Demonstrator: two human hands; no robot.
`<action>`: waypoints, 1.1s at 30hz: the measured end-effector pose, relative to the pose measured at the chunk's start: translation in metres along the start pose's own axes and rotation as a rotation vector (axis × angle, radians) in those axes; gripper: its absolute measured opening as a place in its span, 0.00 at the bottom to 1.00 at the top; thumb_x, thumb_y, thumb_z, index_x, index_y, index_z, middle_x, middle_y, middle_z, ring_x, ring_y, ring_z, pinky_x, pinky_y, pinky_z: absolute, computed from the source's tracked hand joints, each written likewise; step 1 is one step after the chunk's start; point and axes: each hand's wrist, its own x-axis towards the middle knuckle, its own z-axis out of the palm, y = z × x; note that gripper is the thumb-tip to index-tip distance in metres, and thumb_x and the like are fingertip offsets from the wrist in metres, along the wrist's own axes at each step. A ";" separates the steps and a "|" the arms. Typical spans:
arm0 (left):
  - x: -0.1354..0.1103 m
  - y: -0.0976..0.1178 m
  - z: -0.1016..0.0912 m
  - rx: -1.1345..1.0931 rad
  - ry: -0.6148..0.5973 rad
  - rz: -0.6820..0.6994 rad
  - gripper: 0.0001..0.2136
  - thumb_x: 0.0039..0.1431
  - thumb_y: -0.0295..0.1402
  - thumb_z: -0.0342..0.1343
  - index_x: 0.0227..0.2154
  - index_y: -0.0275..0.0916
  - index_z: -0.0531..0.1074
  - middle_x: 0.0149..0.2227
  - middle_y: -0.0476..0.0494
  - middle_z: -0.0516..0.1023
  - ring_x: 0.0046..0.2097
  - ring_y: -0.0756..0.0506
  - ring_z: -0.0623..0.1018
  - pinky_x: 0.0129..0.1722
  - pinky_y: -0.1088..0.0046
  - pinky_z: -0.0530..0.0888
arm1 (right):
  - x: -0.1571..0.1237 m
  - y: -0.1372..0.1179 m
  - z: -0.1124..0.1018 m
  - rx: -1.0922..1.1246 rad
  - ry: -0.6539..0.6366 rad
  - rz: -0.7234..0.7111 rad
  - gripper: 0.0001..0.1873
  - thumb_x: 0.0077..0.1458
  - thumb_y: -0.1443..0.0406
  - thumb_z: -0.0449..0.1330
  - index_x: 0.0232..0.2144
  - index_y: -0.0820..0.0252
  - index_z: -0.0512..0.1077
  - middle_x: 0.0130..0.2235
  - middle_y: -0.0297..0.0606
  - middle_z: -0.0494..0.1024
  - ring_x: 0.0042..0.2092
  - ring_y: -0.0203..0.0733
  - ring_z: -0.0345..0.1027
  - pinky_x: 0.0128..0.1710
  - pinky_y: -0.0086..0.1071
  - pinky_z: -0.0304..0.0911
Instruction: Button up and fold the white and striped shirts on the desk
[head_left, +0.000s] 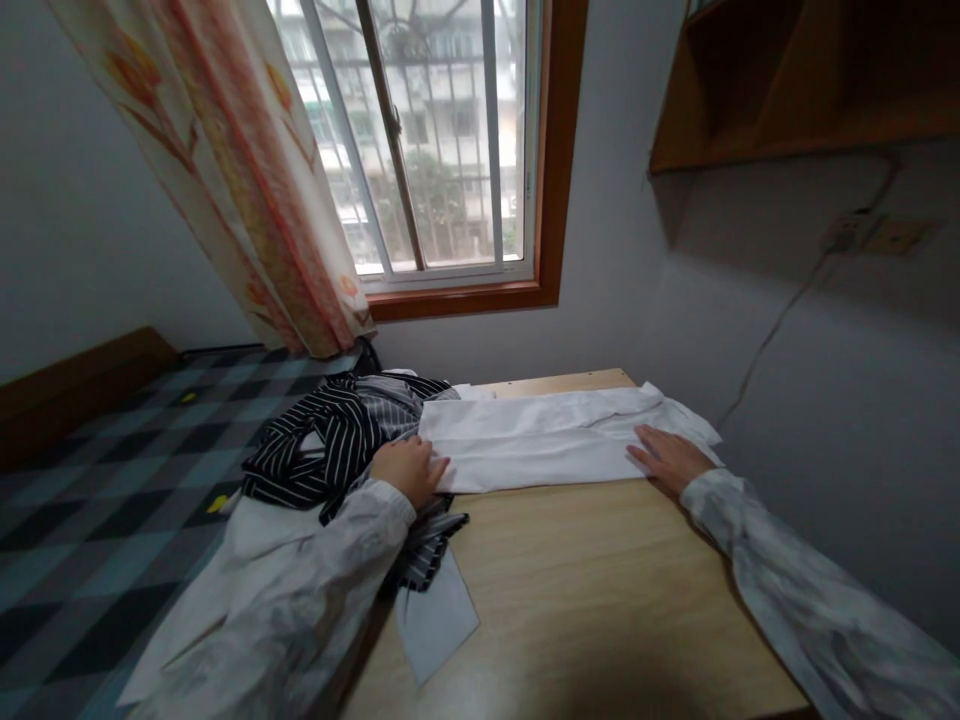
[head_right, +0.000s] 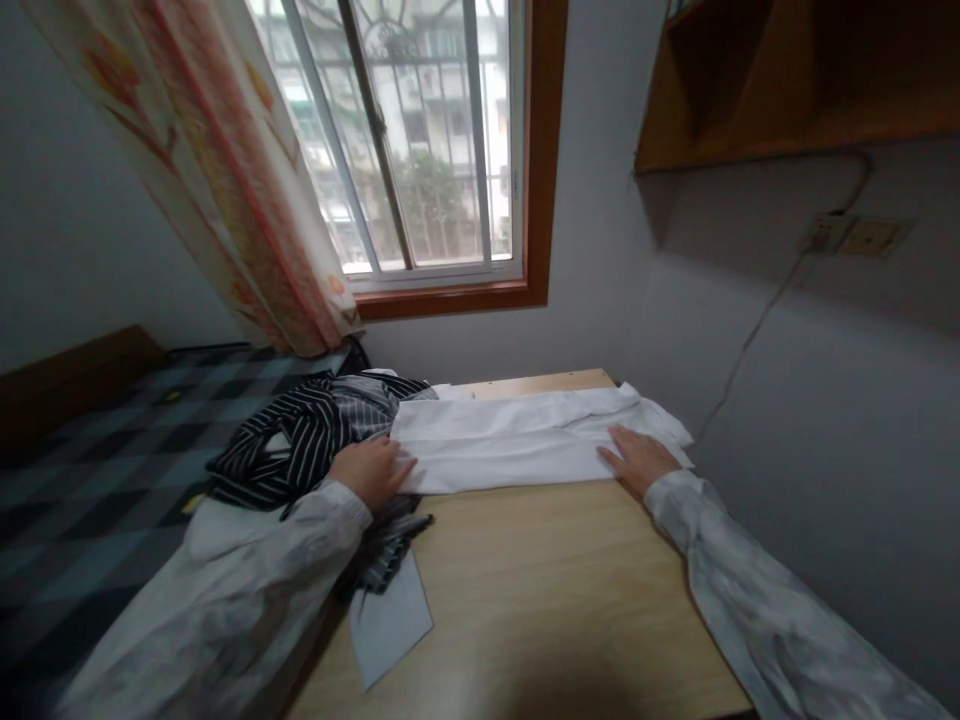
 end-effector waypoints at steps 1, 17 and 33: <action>0.011 -0.007 -0.008 -0.018 0.009 -0.052 0.23 0.69 0.52 0.52 0.46 0.38 0.81 0.51 0.27 0.83 0.50 0.29 0.84 0.52 0.53 0.76 | 0.009 -0.010 -0.004 0.034 0.035 -0.004 0.37 0.66 0.44 0.53 0.65 0.59 0.75 0.67 0.53 0.75 0.67 0.61 0.70 0.69 0.52 0.63; 0.101 -0.040 0.046 -0.848 -0.094 -0.475 0.11 0.47 0.31 0.72 0.28 0.37 0.75 0.23 0.48 0.77 0.26 0.46 0.78 0.28 0.72 0.73 | 0.087 -0.098 0.039 0.283 0.247 0.363 0.14 0.51 0.52 0.68 0.32 0.55 0.77 0.36 0.41 0.85 0.37 0.47 0.78 0.37 0.36 0.69; 0.118 -0.051 0.059 -0.862 -0.106 -0.556 0.16 0.54 0.45 0.69 0.30 0.39 0.71 0.24 0.47 0.76 0.27 0.45 0.78 0.27 0.73 0.74 | 0.077 -0.114 0.047 0.602 0.427 0.280 0.11 0.48 0.60 0.60 0.34 0.55 0.76 0.34 0.40 0.84 0.38 0.49 0.77 0.45 0.40 0.73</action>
